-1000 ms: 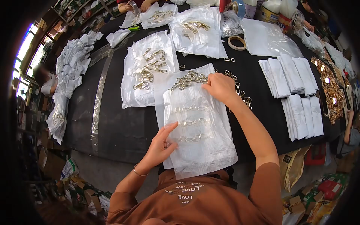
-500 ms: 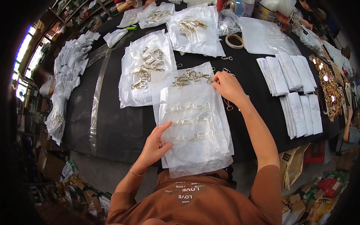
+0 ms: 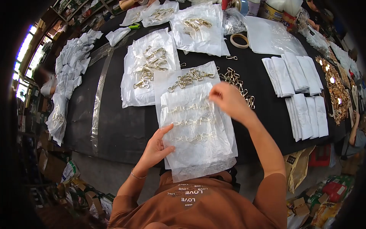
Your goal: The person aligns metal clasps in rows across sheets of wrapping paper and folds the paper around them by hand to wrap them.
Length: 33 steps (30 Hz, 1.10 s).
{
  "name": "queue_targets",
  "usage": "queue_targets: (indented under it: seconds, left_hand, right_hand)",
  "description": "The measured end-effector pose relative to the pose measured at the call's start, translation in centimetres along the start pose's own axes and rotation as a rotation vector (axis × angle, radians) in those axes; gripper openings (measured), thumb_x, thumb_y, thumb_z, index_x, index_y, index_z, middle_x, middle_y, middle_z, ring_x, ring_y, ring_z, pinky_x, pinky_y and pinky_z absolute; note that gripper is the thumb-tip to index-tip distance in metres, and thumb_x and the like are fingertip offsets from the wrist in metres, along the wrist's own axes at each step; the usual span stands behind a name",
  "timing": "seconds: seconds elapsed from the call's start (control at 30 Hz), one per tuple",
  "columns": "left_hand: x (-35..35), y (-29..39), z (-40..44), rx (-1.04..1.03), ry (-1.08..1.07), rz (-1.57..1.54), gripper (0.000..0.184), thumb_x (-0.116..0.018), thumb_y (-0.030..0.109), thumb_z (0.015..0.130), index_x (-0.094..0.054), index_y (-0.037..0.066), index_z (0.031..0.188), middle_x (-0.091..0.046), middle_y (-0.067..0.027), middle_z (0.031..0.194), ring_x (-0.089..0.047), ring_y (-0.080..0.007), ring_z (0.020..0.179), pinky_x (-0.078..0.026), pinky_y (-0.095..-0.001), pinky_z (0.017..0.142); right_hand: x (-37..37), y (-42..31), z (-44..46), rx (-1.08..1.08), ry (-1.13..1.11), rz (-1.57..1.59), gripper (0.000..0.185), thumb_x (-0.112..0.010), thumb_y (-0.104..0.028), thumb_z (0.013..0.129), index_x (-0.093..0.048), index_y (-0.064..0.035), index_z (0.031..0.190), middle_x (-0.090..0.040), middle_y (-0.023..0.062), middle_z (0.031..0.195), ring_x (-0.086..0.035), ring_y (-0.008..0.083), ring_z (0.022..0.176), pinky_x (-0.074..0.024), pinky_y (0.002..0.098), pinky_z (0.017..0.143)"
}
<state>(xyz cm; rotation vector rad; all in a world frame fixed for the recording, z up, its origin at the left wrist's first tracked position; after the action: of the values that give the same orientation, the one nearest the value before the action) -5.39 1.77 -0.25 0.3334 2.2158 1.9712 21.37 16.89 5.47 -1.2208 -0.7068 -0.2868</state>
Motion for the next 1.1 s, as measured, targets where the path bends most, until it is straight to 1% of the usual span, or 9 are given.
queue_targets:
  seconds: [0.03, 0.2, 0.3, 0.43, 0.53, 0.73, 0.87, 0.97, 1.1]
  left_hand:
    - [0.1, 0.0, 0.2, -0.001, 0.000, -0.019, 0.074, -0.064, -0.017, 0.086, -0.047, 0.001, 0.156, -0.048, -0.0087, 0.148, -0.050, -0.0058, 0.076, -0.042, -0.0162, 0.060]
    - [1.7, 0.2, 0.2, 0.013, 0.086, 0.011, 0.070, -0.065, -0.016, 0.086, -0.052, 0.003, 0.152, -0.048, -0.0095, 0.145, -0.051, -0.0068, 0.075, -0.043, -0.0176, 0.060]
    - [3.9, 4.7, 2.5, -0.202, 0.303, 0.332, 0.056, -0.067, -0.014, 0.087, -0.062, 0.002, 0.140, -0.053, -0.0096, 0.136, -0.051, -0.0079, 0.072, -0.045, -0.0207, 0.060]
    - [4.3, 8.7, 8.5, -0.307, 0.283, 0.606, 0.025, -0.069, -0.001, 0.090, -0.075, 0.000, 0.114, -0.067, -0.0089, 0.106, -0.056, -0.0170, 0.070, -0.049, -0.0291, 0.067]
    - [4.5, 6.4, 14.6, -0.477, 0.351, 0.786, 0.017, -0.067, 0.001, 0.090, -0.076, -0.002, 0.104, -0.068, -0.0097, 0.096, -0.056, -0.0183, 0.070, -0.049, -0.0307, 0.067]
    - [4.8, 3.9, 18.1, -0.421, 0.334, 0.991, 0.011, -0.069, 0.001, 0.087, -0.074, -0.003, 0.096, -0.068, -0.0115, 0.098, -0.058, -0.0214, 0.071, -0.050, -0.0332, 0.069]
    - [6.2, 3.8, 17.7, -0.226, 0.321, 0.775, 0.011, -0.069, -0.001, 0.084, -0.071, -0.002, 0.095, -0.068, -0.0111, 0.095, -0.059, -0.0209, 0.072, -0.050, -0.0317, 0.070]
    - [6.4, 3.6, 17.1, -0.286, 0.320, 0.787, 0.015, -0.068, -0.003, 0.084, -0.070, -0.002, 0.098, -0.069, -0.0101, 0.094, -0.060, -0.0199, 0.073, -0.050, -0.0303, 0.071]
    - [7.1, 4.4, 15.9, -0.380, 0.366, 0.723, 0.020, -0.067, -0.007, 0.084, -0.069, -0.002, 0.102, -0.070, -0.0085, 0.092, -0.061, -0.0180, 0.075, -0.051, -0.0283, 0.072]
  right_hand:
    - [-1.2, -0.6, -0.7, 0.033, -0.162, 0.015, 0.006, -0.070, -0.004, 0.089, -0.070, 0.0007, 0.093, -0.063, 0.0054, 0.085, -0.053, 0.0169, 0.065, -0.0449, 0.0280, 0.065]
    - [-3.0, 0.9, -2.3, -0.025, -0.199, -0.090, 0.006, -0.071, -0.005, 0.089, -0.071, -0.0006, 0.092, -0.062, 0.0045, 0.083, -0.052, 0.0169, 0.066, -0.0440, 0.0292, 0.064]
    - [-2.2, 0.3, -1.1, 0.017, -0.165, -0.066, 0.008, -0.071, -0.008, 0.090, -0.072, -0.0020, 0.094, -0.061, 0.0042, 0.083, -0.052, 0.0167, 0.067, -0.0441, 0.0306, 0.065]
    - [-1.2, 1.7, 3.8, 0.153, 0.093, -0.243, 0.011, -0.068, -0.012, 0.093, -0.071, -0.0025, 0.093, -0.063, 0.0063, 0.086, -0.056, 0.0240, 0.068, -0.0465, 0.0354, 0.068]
    - [-1.8, 4.5, 6.7, 0.234, 0.263, -0.473, 0.010, -0.067, -0.012, 0.093, -0.069, -0.0023, 0.091, -0.064, 0.0072, 0.086, -0.058, 0.0272, 0.070, -0.0473, 0.0371, 0.069]
    - [-1.9, 5.1, 6.6, 0.073, 0.200, -0.405, 0.009, -0.068, -0.012, 0.093, -0.070, -0.0026, 0.093, -0.064, 0.0066, 0.085, -0.058, 0.0243, 0.070, -0.0471, 0.0347, 0.067]
    - [-1.1, 1.0, 4.5, 0.103, 0.239, -0.118, 0.009, -0.069, -0.010, 0.092, -0.070, -0.0022, 0.093, -0.065, 0.0057, 0.085, -0.057, 0.0208, 0.069, -0.0462, 0.0319, 0.066]
    - [-3.8, -1.9, 1.4, -0.004, -0.114, 0.000, 0.008, -0.071, -0.009, 0.091, -0.068, -0.0009, 0.089, -0.068, 0.0053, 0.086, -0.056, 0.0190, 0.068, -0.0452, 0.0312, 0.065]
    - [-6.5, -2.3, -0.9, 0.131, -0.180, -0.062, 0.008, -0.071, -0.010, 0.091, -0.070, -0.0024, 0.090, -0.068, 0.0060, 0.086, -0.058, 0.0217, 0.068, -0.0473, 0.0330, 0.066]
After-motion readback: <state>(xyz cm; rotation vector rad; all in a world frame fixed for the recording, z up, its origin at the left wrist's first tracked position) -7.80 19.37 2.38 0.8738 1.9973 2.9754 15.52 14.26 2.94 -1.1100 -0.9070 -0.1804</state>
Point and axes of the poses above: each hand's wrist, its own z-axis towards the middle knuckle, its own x-axis out of the back of the hand, y = z × x, the point moved 6 cm from there along z, towards the middle knuckle
